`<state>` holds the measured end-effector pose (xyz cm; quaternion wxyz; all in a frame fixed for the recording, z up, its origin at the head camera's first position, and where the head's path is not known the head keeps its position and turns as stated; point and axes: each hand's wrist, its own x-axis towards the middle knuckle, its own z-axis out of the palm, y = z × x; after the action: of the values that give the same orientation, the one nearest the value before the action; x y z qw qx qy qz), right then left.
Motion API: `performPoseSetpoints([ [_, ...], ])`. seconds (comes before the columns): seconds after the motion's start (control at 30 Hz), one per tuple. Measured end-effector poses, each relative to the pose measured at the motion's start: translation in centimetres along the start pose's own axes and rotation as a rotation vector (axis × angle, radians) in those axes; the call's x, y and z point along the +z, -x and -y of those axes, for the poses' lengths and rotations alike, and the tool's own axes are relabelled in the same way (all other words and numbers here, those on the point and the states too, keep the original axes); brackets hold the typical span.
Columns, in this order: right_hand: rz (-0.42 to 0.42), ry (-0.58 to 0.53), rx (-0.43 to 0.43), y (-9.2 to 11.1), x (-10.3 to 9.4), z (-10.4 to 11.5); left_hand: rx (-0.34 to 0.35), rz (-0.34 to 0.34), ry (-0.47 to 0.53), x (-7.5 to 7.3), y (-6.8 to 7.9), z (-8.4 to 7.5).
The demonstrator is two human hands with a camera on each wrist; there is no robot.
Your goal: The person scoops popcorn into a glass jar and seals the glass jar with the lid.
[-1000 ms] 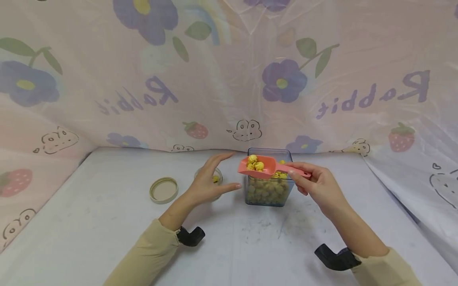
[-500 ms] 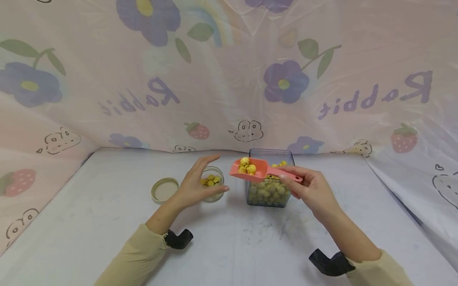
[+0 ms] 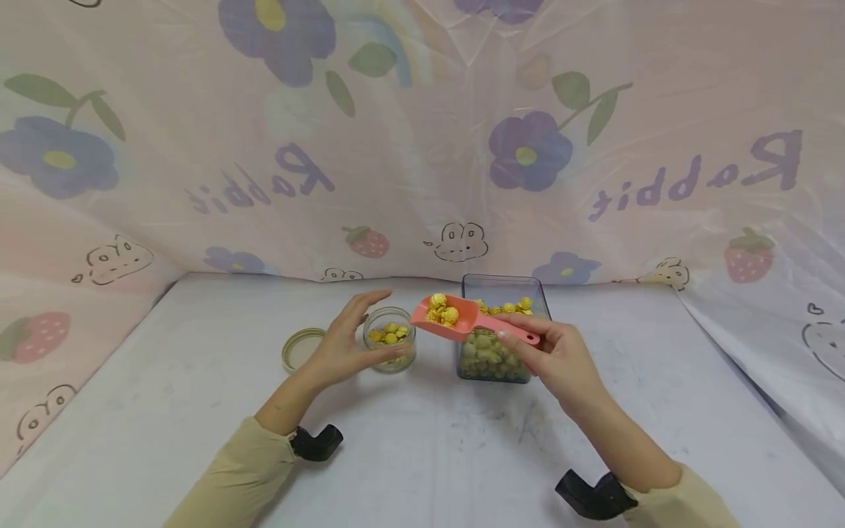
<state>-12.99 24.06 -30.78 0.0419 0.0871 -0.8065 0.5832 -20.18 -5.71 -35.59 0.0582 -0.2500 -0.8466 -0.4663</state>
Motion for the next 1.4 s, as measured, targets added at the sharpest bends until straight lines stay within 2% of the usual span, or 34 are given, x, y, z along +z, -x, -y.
performPoseSetpoints([
  [0.3, -0.012, -0.007, 0.014, 0.1, 1.2, 0.1, 0.013, -0.002, 0.023, -0.4, 0.3, 0.8],
  [0.5, -0.012, 0.020, 0.000, 0.0, 1.9, 0.0, -0.008, 0.021, 0.032, -0.6, 0.5, 1.2],
  [0.7, -0.013, 0.050, 0.065, 0.1, 2.5, -0.1, -0.037, 0.058, 0.043, -0.8, 0.7, 1.4],
  [0.97, -0.007, 0.038, 0.081, 0.3, 3.7, -0.5, -0.093, 0.129, 0.067, -0.6, 0.8, 2.0],
  [1.23, -0.023, 0.027, 0.096, 0.4, 4.8, -1.1, -0.134, 0.133, 0.096, -0.5, 0.8, 2.5],
  [1.4, -0.027, 0.036, 0.058, 0.2, 5.4, -1.5, -0.147, 0.135, 0.112, -0.3, 0.5, 2.9],
])
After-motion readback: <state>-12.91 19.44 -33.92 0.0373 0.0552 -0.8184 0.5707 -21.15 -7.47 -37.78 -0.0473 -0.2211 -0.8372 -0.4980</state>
